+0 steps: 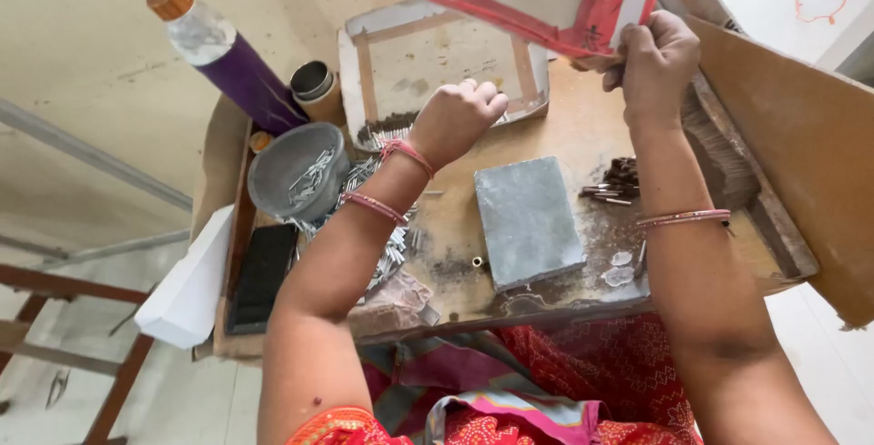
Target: Applying white powder to small metal pins and arranging them on a brush holder at a workbench.
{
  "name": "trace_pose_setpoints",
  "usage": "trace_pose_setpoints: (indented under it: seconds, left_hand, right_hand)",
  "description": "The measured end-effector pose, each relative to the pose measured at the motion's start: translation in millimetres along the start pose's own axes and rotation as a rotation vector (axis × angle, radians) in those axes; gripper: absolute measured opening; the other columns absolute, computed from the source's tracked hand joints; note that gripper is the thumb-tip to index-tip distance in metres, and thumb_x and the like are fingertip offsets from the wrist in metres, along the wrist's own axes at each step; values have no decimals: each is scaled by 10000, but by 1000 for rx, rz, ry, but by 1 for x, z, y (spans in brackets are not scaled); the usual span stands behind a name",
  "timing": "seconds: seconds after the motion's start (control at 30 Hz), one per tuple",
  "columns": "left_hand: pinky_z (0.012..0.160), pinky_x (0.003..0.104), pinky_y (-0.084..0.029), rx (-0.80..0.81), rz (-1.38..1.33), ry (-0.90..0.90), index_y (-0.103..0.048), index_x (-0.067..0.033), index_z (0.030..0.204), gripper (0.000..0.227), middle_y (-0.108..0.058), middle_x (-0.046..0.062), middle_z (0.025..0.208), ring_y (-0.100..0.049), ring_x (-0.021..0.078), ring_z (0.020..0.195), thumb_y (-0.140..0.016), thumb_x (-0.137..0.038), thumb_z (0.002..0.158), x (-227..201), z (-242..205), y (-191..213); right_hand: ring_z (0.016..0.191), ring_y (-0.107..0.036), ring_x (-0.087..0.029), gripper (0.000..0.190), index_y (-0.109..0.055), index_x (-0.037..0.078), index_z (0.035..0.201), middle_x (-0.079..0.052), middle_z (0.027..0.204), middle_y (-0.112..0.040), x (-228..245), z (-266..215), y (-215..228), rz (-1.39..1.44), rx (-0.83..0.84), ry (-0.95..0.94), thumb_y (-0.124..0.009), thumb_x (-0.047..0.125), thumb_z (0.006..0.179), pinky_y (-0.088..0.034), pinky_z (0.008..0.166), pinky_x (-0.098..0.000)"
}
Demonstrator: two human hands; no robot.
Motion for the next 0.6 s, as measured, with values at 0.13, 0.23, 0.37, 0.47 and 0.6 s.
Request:
trace_pose_setpoints:
  seconds: [0.13, 0.23, 0.37, 0.47, 0.6]
  left_hand:
    - [592, 327, -555, 42, 147, -166, -634, -150, 875, 6, -624, 26, 871, -678, 191, 820, -631, -150, 869, -3, 35, -70]
    - [617, 328, -565, 75, 137, -244, -681, -144, 867, 53, -649, 22, 909, -686, 188, 856, -631, -154, 853, -6, 51, -91]
    - [715, 359, -576, 262, 79, -338, -713, -113, 875, 95, -671, 27, 1014, -671, 201, 984, -628, -155, 871, -17, 60, -113]
    - [786, 375, -573, 356, 36, -377, -717, -121, 890, 98, -671, 25, 1076, -655, 211, 1053, -626, -157, 880, -23, 56, -119]
    - [758, 366, -571, 282, 63, -370, -672, -133, 1046, 179, -668, 36, 1111, -659, 216, 1098, -610, -181, 885, -21, 57, -100]
  right_hand:
    - [485, -593, -119, 151, -630, -19, 853, -80, 737, -659, -4, -1, 6, -36, -35, 7, -564, -12, 989, -444, 382, -285]
    - [466, -570, -106, 171, -611, -19, 819, -66, 714, -638, -8, -1, 4, -37, -39, -14, -578, 3, 985, -423, 370, -282]
    - [458, -569, -95, 179, -591, -5, 806, -61, 690, -646, -4, -4, 4, -91, -54, -15, -576, 22, 982, -418, 365, -271]
    - [460, -581, -91, 183, -585, -2, 804, -60, 683, -650, -3, -5, 4, -122, -60, -4, -574, 27, 984, -425, 365, -267]
    - [463, -590, -82, 176, -596, -2, 818, -54, 681, -650, 3, -9, 1, -152, -60, 8, -569, 37, 988, -432, 368, -260]
Point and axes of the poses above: each hand's wrist, its own z-axis towards the middle knuckle, its own y-axis out of the back of the hand, x = y × z, the point moved 10 cm from there along z, towards the middle knuckle
